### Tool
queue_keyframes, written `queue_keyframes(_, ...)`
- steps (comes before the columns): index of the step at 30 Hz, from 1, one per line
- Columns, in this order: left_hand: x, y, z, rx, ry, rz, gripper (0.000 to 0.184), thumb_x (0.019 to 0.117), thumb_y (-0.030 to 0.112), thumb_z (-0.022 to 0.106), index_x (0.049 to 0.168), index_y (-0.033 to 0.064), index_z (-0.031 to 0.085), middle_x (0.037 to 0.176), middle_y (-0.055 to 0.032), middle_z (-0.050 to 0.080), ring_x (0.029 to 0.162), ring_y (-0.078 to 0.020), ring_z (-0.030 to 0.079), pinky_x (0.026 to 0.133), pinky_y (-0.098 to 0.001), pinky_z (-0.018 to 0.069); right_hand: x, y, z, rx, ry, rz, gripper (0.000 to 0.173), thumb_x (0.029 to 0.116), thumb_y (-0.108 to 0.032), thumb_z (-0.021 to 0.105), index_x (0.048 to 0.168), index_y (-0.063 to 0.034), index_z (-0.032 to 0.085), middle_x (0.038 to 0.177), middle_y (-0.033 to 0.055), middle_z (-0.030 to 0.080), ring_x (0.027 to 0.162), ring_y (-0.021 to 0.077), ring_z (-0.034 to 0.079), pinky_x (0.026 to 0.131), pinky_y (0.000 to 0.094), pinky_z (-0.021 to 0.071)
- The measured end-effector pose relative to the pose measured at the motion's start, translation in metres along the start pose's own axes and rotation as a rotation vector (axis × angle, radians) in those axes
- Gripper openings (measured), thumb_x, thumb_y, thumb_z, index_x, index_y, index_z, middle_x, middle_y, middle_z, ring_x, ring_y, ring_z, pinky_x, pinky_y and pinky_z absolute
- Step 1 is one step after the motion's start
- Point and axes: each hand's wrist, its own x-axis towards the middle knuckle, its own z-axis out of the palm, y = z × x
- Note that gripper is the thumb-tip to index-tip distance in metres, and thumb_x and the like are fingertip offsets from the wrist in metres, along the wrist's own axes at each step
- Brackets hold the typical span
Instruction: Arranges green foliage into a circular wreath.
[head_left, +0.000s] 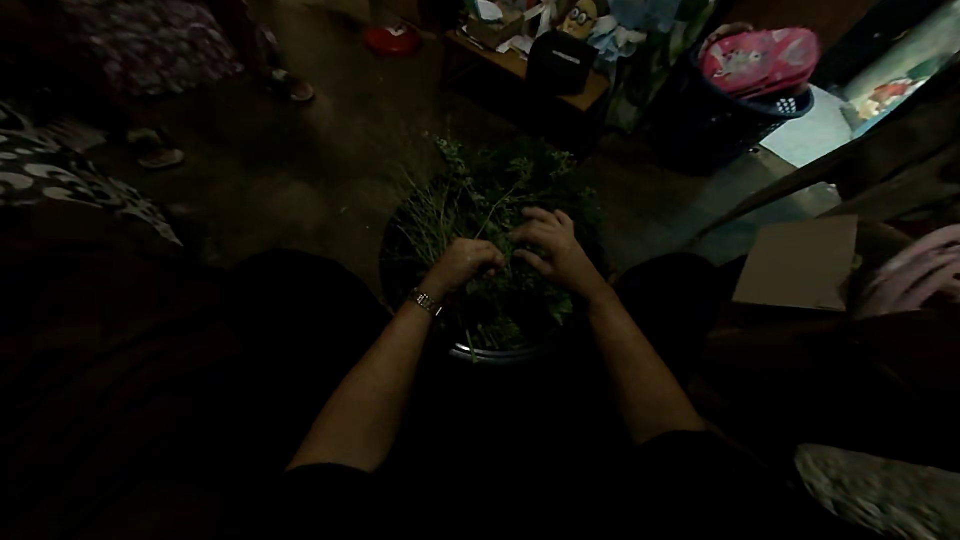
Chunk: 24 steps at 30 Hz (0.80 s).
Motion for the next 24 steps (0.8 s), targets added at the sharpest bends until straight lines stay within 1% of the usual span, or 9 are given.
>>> queue_keyframes(2,0.0,0.001,0.0,-0.04,0.001,-0.024,0.026,0.1008,0.003,0.05,0.081,0.0056,0.066,0.069,0.0057,0.061,0.061,-0.0007,0.054,0.06,-0.0163,0.0467,0.0,-0.003,-0.004,0.149,-0.016,0.037,0.012,0.094,-0.004,0.068,0.103,-0.0005,0.075,0.103,0.0133,0.074,0.102,0.0252,0.07,0.098,0.0478,0.0514)
queue_keyframes(3,0.0,0.002,0.0,-0.062,-0.001,-0.036,0.026,0.1003,0.003,0.049,0.079,0.0063,0.065,0.068,0.0056,0.059,0.06,-0.0012,0.052,0.059,-0.0164,0.0453,0.0,-0.005,-0.008,0.236,-0.035,0.08,0.012,0.095,-0.003,0.067,0.103,0.0024,0.074,0.1,0.014,0.073,0.09,0.0187,0.07,0.088,0.0354,0.0576)
queue_keyframes(5,-0.001,0.003,0.0,-0.102,-0.005,-0.052,0.027,0.1,0.003,0.048,0.078,0.008,0.063,0.068,0.0058,0.057,0.06,-0.0014,0.051,0.058,-0.0162,0.0442,-0.001,-0.01,-0.012,0.362,-0.056,0.181,0.011,0.0932,-0.001,0.066,0.1,0.0052,0.071,0.093,0.0139,0.071,0.077,0.0122,0.067,0.072,0.0262,0.0576)
queue_keyframes(7,0.001,0.0,-0.002,-0.135,-0.001,-0.051,0.028,0.0987,0.004,0.049,0.076,0.009,0.064,0.068,0.0059,0.059,0.06,-0.0016,0.051,0.059,-0.0166,0.0444,-0.001,-0.012,-0.017,0.436,-0.088,0.275,0.01,0.0915,-0.001,0.067,0.1,0.0042,0.07,0.089,0.0099,0.07,0.071,0.0067,0.063,0.067,0.023,0.0553)
queue_keyframes(10,0.002,-0.001,-0.002,-0.15,-0.003,-0.059,0.029,0.0975,0.004,0.05,0.073,0.0101,0.064,0.067,0.0058,0.058,0.059,-0.0019,0.05,0.057,-0.0171,0.0429,-0.001,-0.01,-0.02,0.425,-0.114,0.327,0.011,0.0891,-0.003,0.067,0.098,0.0019,0.07,0.086,0.0073,0.069,0.068,0.0058,0.06,0.064,0.0238,0.053)
queue_keyframes(13,0.004,-0.003,-0.007,-0.19,0.04,-0.077,0.027,0.0958,0.004,0.05,0.071,0.0125,0.059,0.066,0.0065,0.055,0.059,-0.0025,0.05,0.058,-0.0184,0.044,-0.001,-0.007,-0.034,0.351,-0.123,0.422,0.012,0.0897,-0.002,0.067,0.101,0.0015,0.07,0.095,0.0115,0.071,0.081,0.0136,0.066,0.075,0.0343,0.0568)
queue_keyframes(17,0.002,-0.001,-0.017,-0.152,0.054,-0.065,0.027,0.0984,0.006,0.05,0.075,0.0118,0.061,0.068,0.0067,0.056,0.06,-0.0028,0.05,0.059,-0.0189,0.0443,-0.002,-0.003,-0.046,0.377,-0.072,0.506,0.009,0.092,-0.004,0.067,0.099,0.0,0.069,0.086,0.006,0.068,0.068,0.0053,0.061,0.064,0.0238,0.0544)
queue_keyframes(22,0.006,0.0,-0.023,-0.14,0.152,-0.161,0.023,0.0982,0.006,0.051,0.077,0.0104,0.059,0.068,0.0053,0.054,0.057,-0.0033,0.048,0.056,-0.0186,0.044,-0.006,0.008,-0.063,0.358,0.029,0.602,0.015,0.0938,-0.006,0.063,0.105,0.0031,0.068,0.093,0.0115,0.069,0.07,0.0125,0.065,0.068,0.0339,0.0592)
queue_keyframes(24,0.006,0.0,-0.027,-0.02,0.209,-0.176,0.019,0.0988,0.007,0.053,0.082,0.0069,0.062,0.07,0.0033,0.055,0.059,-0.0045,0.048,0.058,-0.0207,0.0443,-0.01,0.013,-0.069,0.335,0.125,0.633,0.017,0.0972,-0.008,0.062,0.108,0.0023,0.068,0.095,0.0107,0.068,0.07,0.0106,0.064,0.068,0.0314,0.0589)
